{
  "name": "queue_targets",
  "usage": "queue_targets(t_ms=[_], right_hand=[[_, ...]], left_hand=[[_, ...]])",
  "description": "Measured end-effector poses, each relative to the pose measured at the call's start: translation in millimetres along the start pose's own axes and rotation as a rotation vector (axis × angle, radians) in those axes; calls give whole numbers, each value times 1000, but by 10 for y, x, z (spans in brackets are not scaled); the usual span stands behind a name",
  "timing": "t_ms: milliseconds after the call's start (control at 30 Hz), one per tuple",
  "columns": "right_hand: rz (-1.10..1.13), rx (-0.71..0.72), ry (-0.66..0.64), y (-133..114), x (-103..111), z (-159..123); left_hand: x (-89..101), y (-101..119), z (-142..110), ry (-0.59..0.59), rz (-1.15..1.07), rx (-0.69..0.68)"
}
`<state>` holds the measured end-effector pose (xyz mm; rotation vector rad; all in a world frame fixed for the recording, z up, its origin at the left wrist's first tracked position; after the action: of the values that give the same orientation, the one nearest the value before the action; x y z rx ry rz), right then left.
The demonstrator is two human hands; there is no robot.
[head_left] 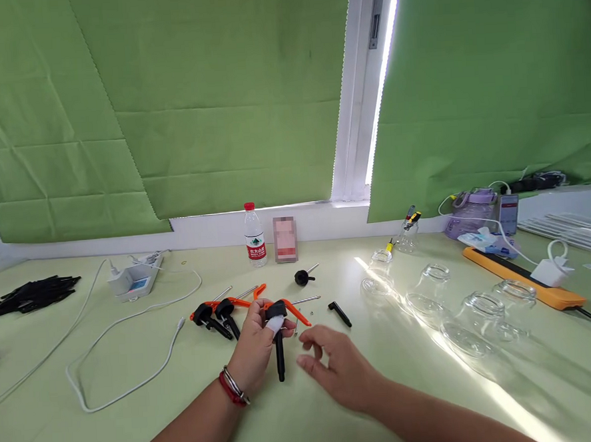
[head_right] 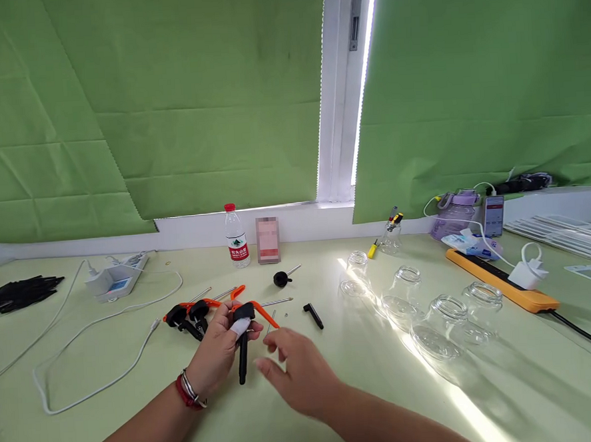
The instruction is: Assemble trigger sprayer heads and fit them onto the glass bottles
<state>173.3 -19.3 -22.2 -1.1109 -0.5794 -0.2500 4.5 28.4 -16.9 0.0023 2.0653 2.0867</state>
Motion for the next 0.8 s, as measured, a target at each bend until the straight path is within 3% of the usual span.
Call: queue_targets(t_ms=[100,233,300,433,533,667,800], right_hand=[[162,-196,-174,1,-180,-9],[258,-321,-211,9,-303,160],[163,-303,-223,-11,-320,316],[-291,-191,-136,-24,-370,699],[-398,-210,-102,1,-487,985],[-486,-270,-102,24,-676,1273],[-534,-320,-93,80,-741,1391]], left_hand=[[-36,-6,-30,17,34,-65],[32,-22,30,118,52,-173],[118,-34,104,206,29,-197],[300,-28,244,442,-51,-241],[387,-7,302,529,16,-264],[449,-26,343,545,121,-326],[477,-90,381,493,213,-288]])
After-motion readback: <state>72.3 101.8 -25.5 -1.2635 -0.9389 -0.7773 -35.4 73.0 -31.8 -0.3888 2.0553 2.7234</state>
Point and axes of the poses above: each hand's wrist, its own z-axis towards the middle knuckle, its own x-axis out of the back of the hand, y = z × x, the point moved 1 cm from there along z, towards the middle knuckle, and after that the axes turned 2 degrees about z, right-handed, at the moved point
